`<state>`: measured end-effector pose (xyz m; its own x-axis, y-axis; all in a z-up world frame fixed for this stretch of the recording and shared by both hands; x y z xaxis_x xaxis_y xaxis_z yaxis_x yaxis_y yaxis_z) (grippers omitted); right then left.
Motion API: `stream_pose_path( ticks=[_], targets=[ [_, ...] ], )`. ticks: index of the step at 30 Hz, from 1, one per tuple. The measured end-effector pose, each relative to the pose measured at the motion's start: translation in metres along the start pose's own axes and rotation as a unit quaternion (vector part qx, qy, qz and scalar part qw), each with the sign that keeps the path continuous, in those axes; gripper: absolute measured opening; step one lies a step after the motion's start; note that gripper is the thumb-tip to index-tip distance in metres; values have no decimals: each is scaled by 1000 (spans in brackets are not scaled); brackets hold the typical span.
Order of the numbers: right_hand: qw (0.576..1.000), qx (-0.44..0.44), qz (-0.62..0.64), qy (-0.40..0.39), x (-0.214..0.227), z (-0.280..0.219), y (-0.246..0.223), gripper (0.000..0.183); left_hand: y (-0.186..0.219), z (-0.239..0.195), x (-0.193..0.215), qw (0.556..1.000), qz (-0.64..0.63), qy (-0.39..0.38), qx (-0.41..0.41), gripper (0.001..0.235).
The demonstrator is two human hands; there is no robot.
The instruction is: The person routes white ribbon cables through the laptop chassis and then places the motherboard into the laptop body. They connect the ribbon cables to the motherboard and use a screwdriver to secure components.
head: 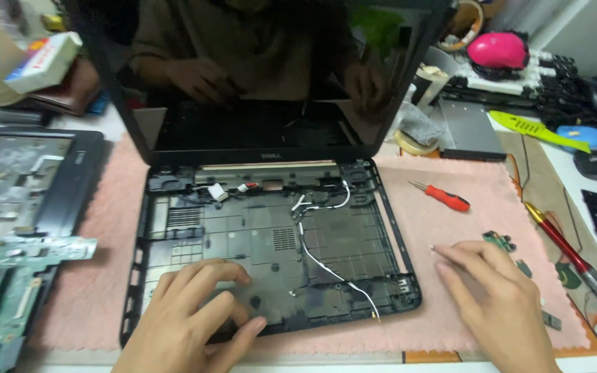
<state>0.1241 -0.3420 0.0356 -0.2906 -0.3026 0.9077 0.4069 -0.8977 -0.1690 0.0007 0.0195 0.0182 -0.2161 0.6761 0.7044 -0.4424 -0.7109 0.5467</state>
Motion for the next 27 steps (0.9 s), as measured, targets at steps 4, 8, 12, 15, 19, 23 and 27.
stream_pose_path(
  ticks=[4,8,12,15,19,23,27],
  targets=[
    [992,-1,109,-59,-3,-2,-28,21,-2,-5,22,999,15,35,5,42],
    [983,80,160,-32,-12,-1,-70,26,1,-5,34,999,34,39,-7,35],
    [993,-21,106,-56,-50,-2,-51,35,13,-5,70,998,23,61,16,27],
    [936,-170,-156,-267,-202,32,33,41,-8,-23,119,987,82,95,99,22],
    [968,-30,-170,-185,-353,32,172,37,-58,-94,225,913,139,287,254,23],
    [997,1,73,-21,-299,46,76,14,-114,-207,291,765,246,381,458,39],
    [958,48,256,-122,-81,34,-226,19,-169,-292,304,693,207,423,546,60]
  ],
)
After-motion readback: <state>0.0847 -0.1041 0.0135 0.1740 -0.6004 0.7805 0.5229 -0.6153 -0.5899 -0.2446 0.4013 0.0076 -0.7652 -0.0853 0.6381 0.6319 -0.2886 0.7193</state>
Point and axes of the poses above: each hand's wrist, its own z-axis towards the middle knuckle, its own x-axis out of the back of the hand, y = z × x, the point moved 9 cm from there along z, towards the middle knuckle, and after that the axes turned 9 degrees about -z, right-handed, at the moved point
